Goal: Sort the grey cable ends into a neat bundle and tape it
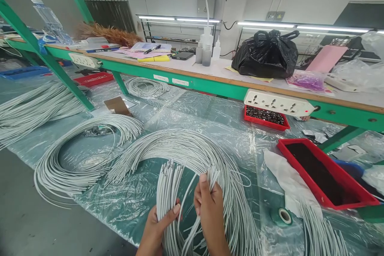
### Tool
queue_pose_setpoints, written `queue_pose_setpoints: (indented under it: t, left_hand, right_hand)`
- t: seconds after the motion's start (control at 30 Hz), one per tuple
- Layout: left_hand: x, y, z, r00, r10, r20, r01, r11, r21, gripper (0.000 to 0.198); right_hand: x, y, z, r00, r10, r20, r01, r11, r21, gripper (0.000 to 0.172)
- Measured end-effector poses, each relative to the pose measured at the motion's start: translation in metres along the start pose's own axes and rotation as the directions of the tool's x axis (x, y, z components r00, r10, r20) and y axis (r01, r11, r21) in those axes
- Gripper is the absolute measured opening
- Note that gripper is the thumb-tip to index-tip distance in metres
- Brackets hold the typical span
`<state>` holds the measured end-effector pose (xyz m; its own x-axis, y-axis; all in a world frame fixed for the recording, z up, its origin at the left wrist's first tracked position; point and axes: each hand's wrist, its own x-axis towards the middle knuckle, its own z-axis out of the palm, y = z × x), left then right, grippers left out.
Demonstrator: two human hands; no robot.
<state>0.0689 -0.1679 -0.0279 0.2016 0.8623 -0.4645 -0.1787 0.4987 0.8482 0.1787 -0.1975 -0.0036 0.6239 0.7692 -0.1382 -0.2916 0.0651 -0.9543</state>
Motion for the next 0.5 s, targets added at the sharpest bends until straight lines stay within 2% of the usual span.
queue_pose_setpoints:
  t: [0.1, 0.2, 0.3, 0.4, 0.5]
  left_hand:
    - [0.000, 0.000, 0.000, 1.000, -0.018, -0.015, 0.018, 1.000, 0.008, 0.041]
    - [0.001, 0.000, 0.000, 1.000, -0.028, 0.010, 0.028, 0.999, -0.015, 0.040]
    - [0.001, 0.001, 0.000, 0.996, -0.018, 0.090, 0.024, 0.997, -0.070, 0.035]
    - [0.001, 0.001, -0.001, 0.990, -0.002, 0.143, 0.014, 0.997, -0.082, 0.031]
    - [0.001, -0.001, -0.001, 0.991, -0.015, 0.135, 0.021, 0.999, -0.047, 0.032]
  right_hand:
    - [-0.001, -0.002, 0.002, 0.999, 0.007, 0.036, -0.007, 1.000, 0.004, 0.036]
    - [-0.001, -0.005, 0.002, 0.997, 0.049, 0.061, -0.041, 0.990, -0.136, 0.039]
    - [0.002, -0.004, 0.000, 1.000, -0.013, -0.028, 0.007, 0.980, -0.197, 0.044]
    - [0.007, -0.002, 0.001, 0.999, 0.010, -0.047, -0.011, 1.000, -0.026, 0.051]
    - [0.010, -0.003, 0.005, 0.996, 0.093, -0.014, -0.091, 0.991, 0.098, 0.046]
